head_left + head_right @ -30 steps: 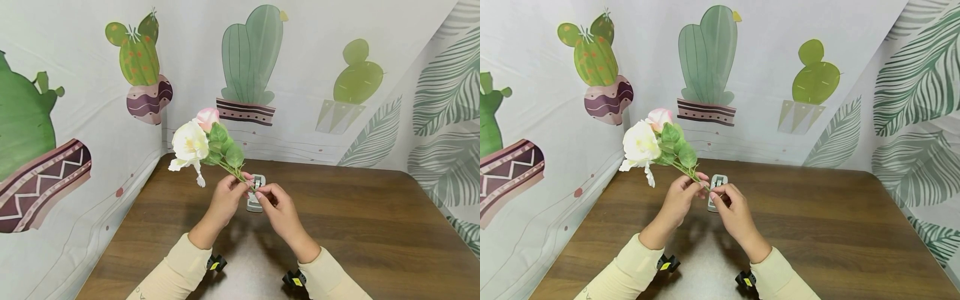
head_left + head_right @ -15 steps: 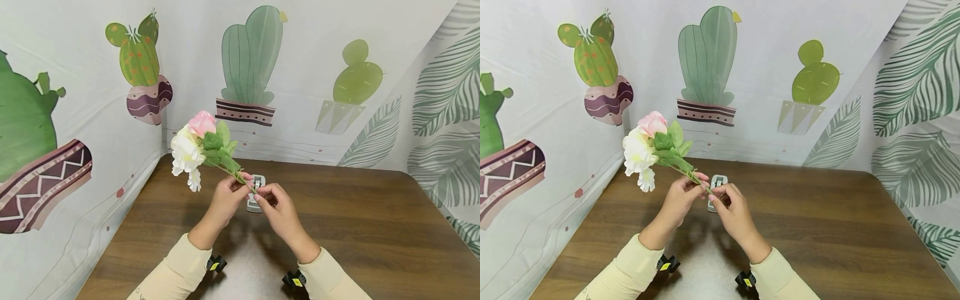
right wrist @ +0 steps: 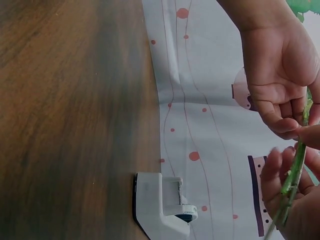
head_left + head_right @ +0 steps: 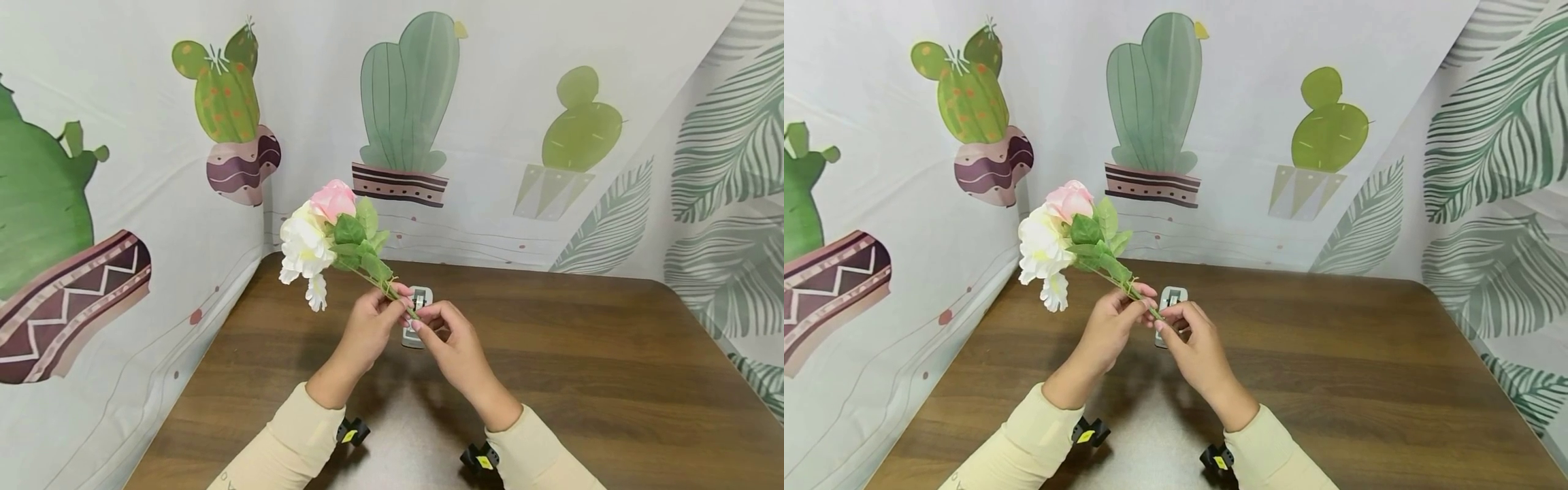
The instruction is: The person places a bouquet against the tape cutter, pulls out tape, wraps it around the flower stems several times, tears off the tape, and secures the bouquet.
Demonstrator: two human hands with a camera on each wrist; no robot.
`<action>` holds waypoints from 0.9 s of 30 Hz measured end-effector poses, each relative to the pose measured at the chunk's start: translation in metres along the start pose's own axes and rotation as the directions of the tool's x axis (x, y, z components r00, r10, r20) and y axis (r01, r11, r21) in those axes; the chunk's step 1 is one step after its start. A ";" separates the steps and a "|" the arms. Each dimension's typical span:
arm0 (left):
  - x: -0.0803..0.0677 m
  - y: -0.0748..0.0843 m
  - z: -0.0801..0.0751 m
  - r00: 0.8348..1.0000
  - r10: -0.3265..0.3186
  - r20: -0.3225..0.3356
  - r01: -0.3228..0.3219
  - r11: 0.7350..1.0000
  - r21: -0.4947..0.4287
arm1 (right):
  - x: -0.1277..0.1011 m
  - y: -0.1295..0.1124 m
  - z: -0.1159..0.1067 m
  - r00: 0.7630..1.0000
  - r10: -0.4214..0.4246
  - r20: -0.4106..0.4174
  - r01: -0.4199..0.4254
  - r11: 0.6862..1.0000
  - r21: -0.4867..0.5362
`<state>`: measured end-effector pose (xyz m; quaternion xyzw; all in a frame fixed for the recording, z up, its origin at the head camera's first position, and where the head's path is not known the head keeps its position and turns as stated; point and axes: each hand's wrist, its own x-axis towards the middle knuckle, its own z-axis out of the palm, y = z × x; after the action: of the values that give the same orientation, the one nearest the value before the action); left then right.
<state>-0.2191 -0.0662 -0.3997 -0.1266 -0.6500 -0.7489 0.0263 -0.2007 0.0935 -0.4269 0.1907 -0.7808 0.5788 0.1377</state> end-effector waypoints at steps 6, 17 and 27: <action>-0.001 0.000 -0.001 1.000 -0.003 0.028 0.001 0.998 0.068 | -0.001 -0.001 -0.001 1.000 -0.025 -0.003 0.025 1.000 0.014; -0.008 0.000 0.000 0.992 -0.017 0.127 -0.031 0.928 0.372 | 0.001 -0.006 -0.005 0.995 -0.101 -0.003 0.101 0.994 0.043; -0.013 0.000 0.002 0.947 -0.027 0.319 -0.134 0.872 0.471 | 0.000 -0.007 -0.010 1.000 0.014 -0.002 -0.014 0.992 0.122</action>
<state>-0.2063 -0.0657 -0.4020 -0.2522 -0.8091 -0.5301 -0.0259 -0.1979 0.1009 -0.4178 0.1924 -0.7450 0.6268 0.1229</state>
